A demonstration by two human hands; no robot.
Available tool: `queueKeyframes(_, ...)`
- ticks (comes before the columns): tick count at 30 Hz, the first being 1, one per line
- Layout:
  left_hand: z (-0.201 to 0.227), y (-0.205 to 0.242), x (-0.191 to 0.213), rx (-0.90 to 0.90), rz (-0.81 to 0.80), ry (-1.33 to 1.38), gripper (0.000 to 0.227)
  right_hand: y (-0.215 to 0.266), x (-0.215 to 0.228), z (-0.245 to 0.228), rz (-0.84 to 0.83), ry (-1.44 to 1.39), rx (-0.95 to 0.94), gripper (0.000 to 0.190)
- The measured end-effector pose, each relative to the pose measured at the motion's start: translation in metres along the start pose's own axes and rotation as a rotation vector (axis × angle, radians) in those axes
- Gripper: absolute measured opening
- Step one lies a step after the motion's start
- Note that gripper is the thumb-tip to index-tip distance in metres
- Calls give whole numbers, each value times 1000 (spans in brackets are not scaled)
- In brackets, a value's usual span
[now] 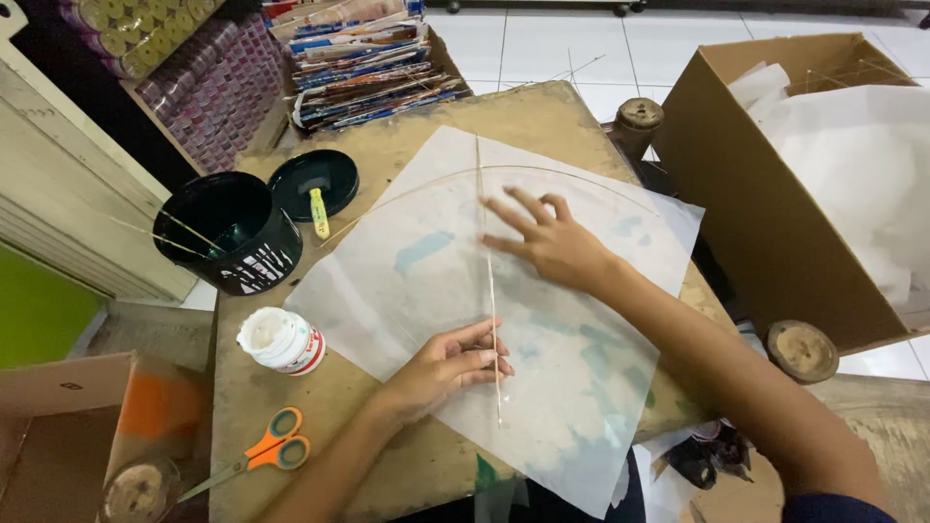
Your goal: Assembling a kite by applying glue to the paper edges and folding them over a bamboo frame.
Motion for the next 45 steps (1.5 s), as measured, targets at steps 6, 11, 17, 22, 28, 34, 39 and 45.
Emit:
queueKeyframes(6, -1, 1, 0, -8, -8, -26, 71, 6, 1, -3, 21, 37, 2, 39)
queueKeyframes(11, 17, 8, -16, 95, 40, -122, 68, -16, -35, 22, -75, -2, -44, 61)
queueKeyframes(17, 15, 7, -14, 101, 57, -138, 69, -32, -85, 49, -204, 17, -167, 63)
queueKeyframes(22, 15, 8, -15, 91, 65, -163, 73, -31, -54, 53, -22, 5, -227, 68)
queueKeyframes(28, 23, 9, -28, -39, -24, -416, 81, -14, 22, 51, 102, -229, -297, 75)
queueKeyframes(34, 39, 21, -48, -49, -15, -579, 83, 6, 54, 52, 109, -306, -346, 73)
queueKeyframes(39, 36, 23, -55, 0, 6, -469, 100, 9, 66, 42, 112, -364, -387, 66)
queueKeyframes(45, 15, 20, -35, -138, 27, -226, 98, 7, 76, 14, 54, -678, -492, 58)
Point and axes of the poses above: each hand's wrist, its own y-axis away from the middle knuckle, its own x-axis out of the back of the hand, z = x × y, the point moved 9 cm from there along -y, towards the middle knuckle, and after that the axes turned 1 degree about -x, right-handed, at the moved point
